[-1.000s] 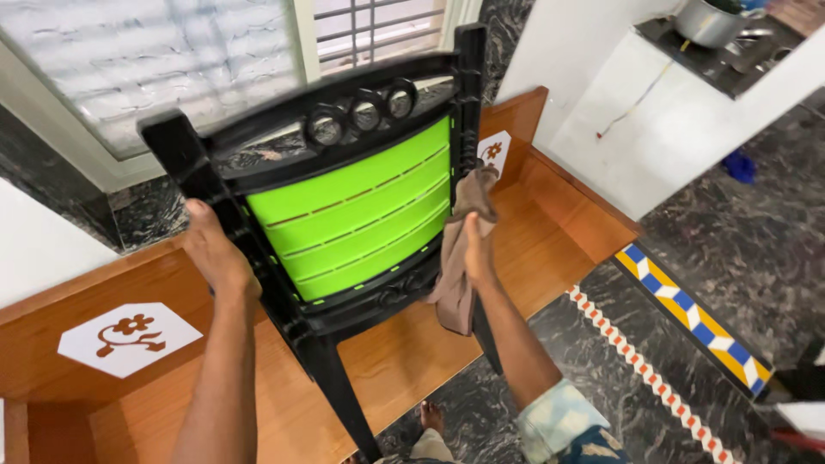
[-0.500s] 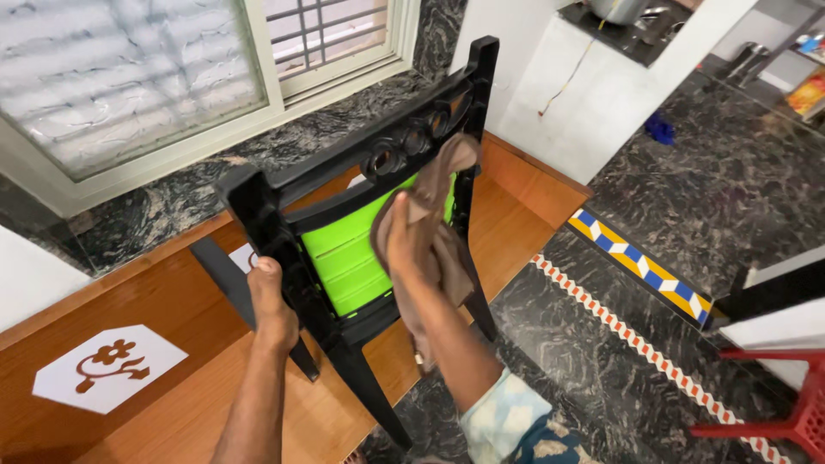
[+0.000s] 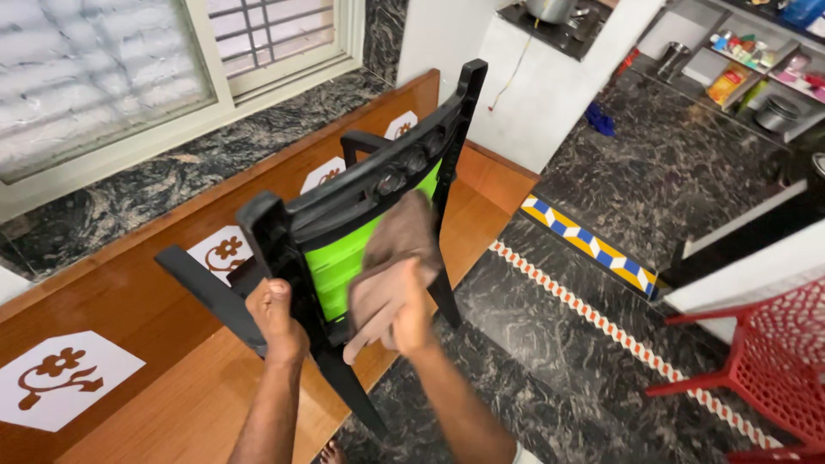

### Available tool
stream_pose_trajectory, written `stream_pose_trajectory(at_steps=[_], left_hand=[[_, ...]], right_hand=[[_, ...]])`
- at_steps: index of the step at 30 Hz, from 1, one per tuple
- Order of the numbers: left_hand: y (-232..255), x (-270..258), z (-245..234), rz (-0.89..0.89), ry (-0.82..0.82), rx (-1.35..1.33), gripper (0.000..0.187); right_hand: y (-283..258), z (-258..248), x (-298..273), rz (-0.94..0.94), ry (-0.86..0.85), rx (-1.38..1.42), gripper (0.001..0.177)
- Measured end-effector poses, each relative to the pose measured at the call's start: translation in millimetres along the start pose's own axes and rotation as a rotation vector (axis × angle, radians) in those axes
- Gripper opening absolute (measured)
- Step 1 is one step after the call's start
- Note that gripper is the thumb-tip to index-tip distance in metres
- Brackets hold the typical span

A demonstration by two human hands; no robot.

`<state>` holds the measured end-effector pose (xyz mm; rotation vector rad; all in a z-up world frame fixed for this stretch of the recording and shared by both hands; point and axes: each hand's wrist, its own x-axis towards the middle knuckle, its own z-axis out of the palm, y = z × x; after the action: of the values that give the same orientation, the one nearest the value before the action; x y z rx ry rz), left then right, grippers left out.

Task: The person wipes the backrest and legs of a black and green plastic chair using a brown cloth. They clean the top frame, the green slatted back, and the lower legs before moving the chair slightly.

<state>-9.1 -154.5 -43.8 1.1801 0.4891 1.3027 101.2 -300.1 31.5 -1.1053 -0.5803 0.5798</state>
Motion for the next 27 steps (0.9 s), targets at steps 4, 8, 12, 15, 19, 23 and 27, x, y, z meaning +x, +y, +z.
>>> stream_pose_trajectory(at_steps=[4, 8, 12, 15, 19, 23, 27], left_hand=[[-8.0, -43.9, 3.4, 0.002, -0.074, 0.064, 0.060], [-16.2, -94.7, 2.5, 0.001, -0.254, 0.042, 0.061], [0.9, -112.8, 5.0, 0.063, -0.470, 0.075, 0.076], [34.1, -94.4, -9.5, 0.078, -0.723, 0.127, 0.073], [41.2, -33.8, -36.1, 0.225, -0.496, 0.576, 0.054], [-0.9, 52.5, -103.6, 0.268, -0.320, 1.084, 0.052], [-55.5, 103.7, -152.5, -0.807, -0.464, 0.641, 0.061]], right_hand=[[-48.5, -16.1, -15.1, 0.038, 0.112, 0.427, 0.059], [-76.8, -13.6, -35.4, -0.028, 0.100, 0.371, 0.063], [-88.8, -8.2, -60.1, -0.041, 0.243, 0.267, 0.059], [-94.9, -9.6, -76.5, -0.078, 0.411, 0.213, 0.052], [-104.7, -17.6, -91.6, -0.089, 0.608, 0.067, 0.050], [-120.1, -36.4, -100.9, -0.103, 0.637, -0.115, 0.050], [-140.1, -66.9, -100.9, -0.094, 0.672, -0.434, 0.045]])
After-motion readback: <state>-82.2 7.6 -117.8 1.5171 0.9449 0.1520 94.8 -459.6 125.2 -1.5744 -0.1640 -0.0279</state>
